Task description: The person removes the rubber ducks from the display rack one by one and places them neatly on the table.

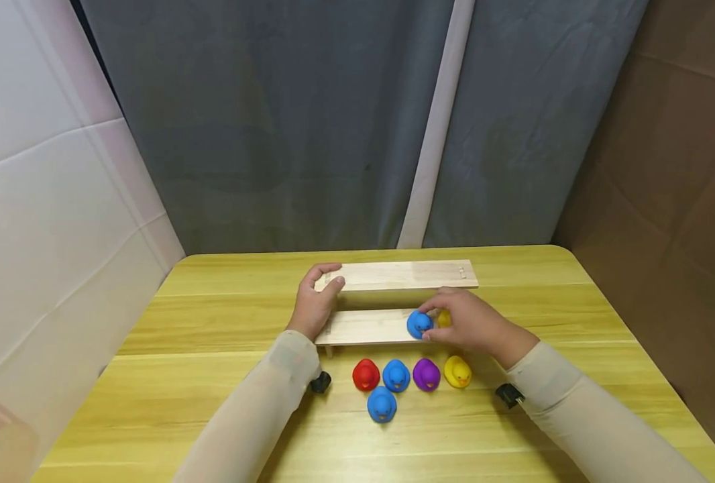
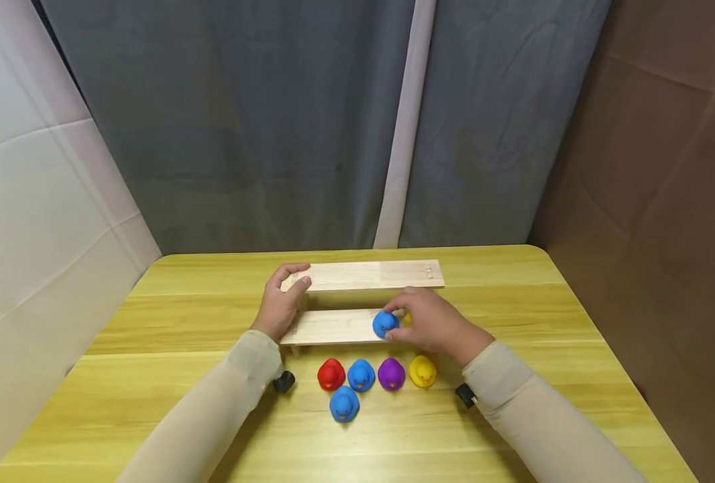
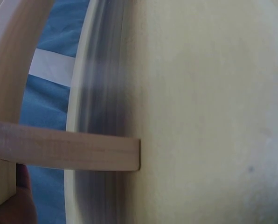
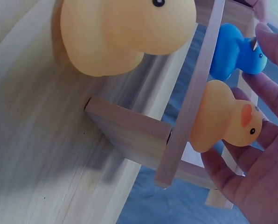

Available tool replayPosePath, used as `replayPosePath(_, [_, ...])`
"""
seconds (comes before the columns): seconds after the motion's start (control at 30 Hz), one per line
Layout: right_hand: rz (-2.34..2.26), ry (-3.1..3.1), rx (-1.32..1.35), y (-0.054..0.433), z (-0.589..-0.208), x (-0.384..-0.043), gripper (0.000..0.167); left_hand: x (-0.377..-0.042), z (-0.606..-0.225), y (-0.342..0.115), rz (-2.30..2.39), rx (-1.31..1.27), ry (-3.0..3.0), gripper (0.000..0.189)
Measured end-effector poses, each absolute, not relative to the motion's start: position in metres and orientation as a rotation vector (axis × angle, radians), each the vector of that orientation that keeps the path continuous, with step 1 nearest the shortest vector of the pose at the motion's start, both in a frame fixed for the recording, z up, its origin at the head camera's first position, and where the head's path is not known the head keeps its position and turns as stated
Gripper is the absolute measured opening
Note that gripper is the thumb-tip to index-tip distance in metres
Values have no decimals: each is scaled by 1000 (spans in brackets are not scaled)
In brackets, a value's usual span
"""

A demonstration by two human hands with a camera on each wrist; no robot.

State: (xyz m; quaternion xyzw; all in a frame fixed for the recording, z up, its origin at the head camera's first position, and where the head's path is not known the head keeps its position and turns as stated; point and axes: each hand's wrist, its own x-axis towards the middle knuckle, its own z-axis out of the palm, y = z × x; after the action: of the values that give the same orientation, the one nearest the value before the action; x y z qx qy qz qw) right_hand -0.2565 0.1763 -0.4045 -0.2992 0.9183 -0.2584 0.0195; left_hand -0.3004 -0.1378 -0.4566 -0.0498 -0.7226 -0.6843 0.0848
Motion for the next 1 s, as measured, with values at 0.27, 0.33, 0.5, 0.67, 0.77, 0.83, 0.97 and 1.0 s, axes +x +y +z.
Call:
replayPosePath(0.27, [-782,2850,-869,175,-405,-256,38,-301,-458,-138,-2019,-161,-2161,31])
replayPosePath(0.33, [-782,2850,-863,175,-405,-256,38,-301,-458,-138,-2010,-162,-2164,31])
replayPosePath(0.5, [-783,2858,-866,174,-406,-256,36,-301,-459,-138,-2000,-162,-2158,30])
replayPosePath(0.67, [-804,2870,-879,174,-405,-255,34,-302,-460,-138,-1994,-179,-2158,30])
replayPosePath(0.77, [-835,2872,-890,174,-402,-253,35,-302,-460,-138,-1981,-182,-2165,29])
replayPosePath(0.83, [-864,2873,-881,175,-400,-252,35,-302,-460,-139,-1984,-182,-2165,29])
replayPosePath(0.97, [-919,2872,-885,178,-395,-249,36,-302,-460,-139,-1988,-174,-2164,29])
replayPosePath(1.0, [-926,2875,-888,178,-393,-248,36,-302,-459,-139,-1987,-170,-2164,29])
